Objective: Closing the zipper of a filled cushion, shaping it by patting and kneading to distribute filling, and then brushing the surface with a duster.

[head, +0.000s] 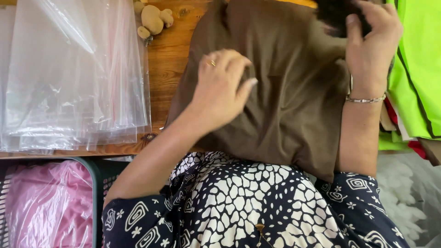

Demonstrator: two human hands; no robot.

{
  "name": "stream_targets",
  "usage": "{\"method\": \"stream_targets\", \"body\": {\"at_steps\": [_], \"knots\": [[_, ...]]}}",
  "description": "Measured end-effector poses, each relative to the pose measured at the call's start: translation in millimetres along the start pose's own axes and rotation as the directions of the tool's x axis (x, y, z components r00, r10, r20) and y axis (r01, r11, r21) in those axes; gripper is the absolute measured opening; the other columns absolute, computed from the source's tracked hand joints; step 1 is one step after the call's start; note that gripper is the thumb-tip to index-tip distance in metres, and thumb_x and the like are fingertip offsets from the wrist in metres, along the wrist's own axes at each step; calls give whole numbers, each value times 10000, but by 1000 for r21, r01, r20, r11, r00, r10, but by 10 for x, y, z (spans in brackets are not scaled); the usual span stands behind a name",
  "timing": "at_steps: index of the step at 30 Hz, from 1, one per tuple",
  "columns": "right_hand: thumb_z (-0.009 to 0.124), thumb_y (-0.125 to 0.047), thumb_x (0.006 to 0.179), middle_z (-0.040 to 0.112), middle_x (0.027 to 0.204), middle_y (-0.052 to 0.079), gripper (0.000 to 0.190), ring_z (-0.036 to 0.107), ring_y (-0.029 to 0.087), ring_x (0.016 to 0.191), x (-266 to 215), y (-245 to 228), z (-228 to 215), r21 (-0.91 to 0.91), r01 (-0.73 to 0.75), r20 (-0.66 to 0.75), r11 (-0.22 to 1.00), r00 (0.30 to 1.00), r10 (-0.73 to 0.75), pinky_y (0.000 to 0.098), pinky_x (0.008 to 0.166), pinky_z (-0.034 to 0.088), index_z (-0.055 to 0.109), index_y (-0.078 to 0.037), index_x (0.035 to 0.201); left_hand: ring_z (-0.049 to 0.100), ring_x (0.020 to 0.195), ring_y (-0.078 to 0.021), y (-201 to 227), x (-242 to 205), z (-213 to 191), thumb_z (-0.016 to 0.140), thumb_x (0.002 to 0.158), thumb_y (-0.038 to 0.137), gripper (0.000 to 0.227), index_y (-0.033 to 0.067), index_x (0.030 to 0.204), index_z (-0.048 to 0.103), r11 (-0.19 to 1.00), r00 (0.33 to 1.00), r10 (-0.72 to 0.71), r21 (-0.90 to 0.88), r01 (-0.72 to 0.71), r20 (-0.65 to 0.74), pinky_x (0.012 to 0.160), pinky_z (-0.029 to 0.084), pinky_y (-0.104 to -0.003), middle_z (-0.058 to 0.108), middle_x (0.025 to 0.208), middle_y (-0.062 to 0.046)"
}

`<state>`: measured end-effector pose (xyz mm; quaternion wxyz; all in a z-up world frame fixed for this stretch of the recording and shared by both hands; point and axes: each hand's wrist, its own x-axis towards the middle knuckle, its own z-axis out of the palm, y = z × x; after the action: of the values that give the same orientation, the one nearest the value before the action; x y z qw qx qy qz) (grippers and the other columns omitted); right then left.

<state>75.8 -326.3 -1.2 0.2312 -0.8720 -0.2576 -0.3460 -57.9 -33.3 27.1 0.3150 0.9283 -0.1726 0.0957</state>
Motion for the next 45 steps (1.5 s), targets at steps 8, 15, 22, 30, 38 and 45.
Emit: {"method": "stream_targets", "body": {"at_steps": [8, 15, 22, 30, 38, 45], "knots": [[678, -278, 864, 681, 917, 87, 225, 632, 333, 829, -100, 60, 300, -216, -26, 560, 976, 815, 145, 451, 617, 496, 744, -244, 1076, -83, 1378, -464, -799, 255, 194, 285, 875, 713, 949, 40, 1469, -24, 728, 752, -651, 368, 578, 106, 1054, -2, -676, -27, 1534, -237], [704, -114, 865, 615, 815, 123, 200, 593, 342, 690, -177, 507, 145, -330, -194, 199, 924, 942, 269, 432, 550, 458, 788, -144, 1044, -43, 1367, -504, -658, 300, 122, 399, 893, 698, 963, 1, 1472, 73, 782, 829, -560, 323, 533, -10, 1069, 35, -666, -54, 1502, -258], [706, -88, 890, 600, 859, 23, 177, 606, 214, 717, -28, -562, 315, 183, -30, 490, 983, 869, -65, 343, 590, 456, 738, -134, 1058, 524, 903, -397, -440, 136, 769, 471, 875, 587, 585, 24, 943, 616, 910, 993, 36, 414, 14, -114, 824, 361, -558, 575, 1001, -200], [745, -194, 831, 586, 832, 51, 194, 612, 308, 681, -196, 344, 366, -421, -146, 141, 895, 965, 223, 455, 503, 466, 783, -193, 1021, 172, 1366, -461, -493, 100, 747, 459, 955, 551, 680, 72, 1428, 364, 894, 996, 75, 445, -44, -51, 1082, 173, -654, 233, 1486, -213], [632, 18, 899, 568, 941, 66, 255, 592, 230, 808, 39, -997, 497, 310, 112, 285, 944, 936, -205, 324, 664, 484, 708, -89, 1117, 546, 979, -382, -447, 150, 808, 531, 937, 364, 418, -1, 1127, 607, 839, 872, 462, 400, -369, -165, 864, 408, -488, 616, 1033, -160], [716, -187, 796, 585, 832, 46, 294, 618, 290, 687, -111, 134, 572, -325, -19, 266, 945, 958, 110, 429, 519, 475, 770, -272, 1073, 377, 1304, -406, -524, 150, 835, 473, 972, 448, 499, 113, 1340, 503, 893, 956, 287, 377, -247, -54, 1069, 264, -577, 454, 1406, -92]]}}
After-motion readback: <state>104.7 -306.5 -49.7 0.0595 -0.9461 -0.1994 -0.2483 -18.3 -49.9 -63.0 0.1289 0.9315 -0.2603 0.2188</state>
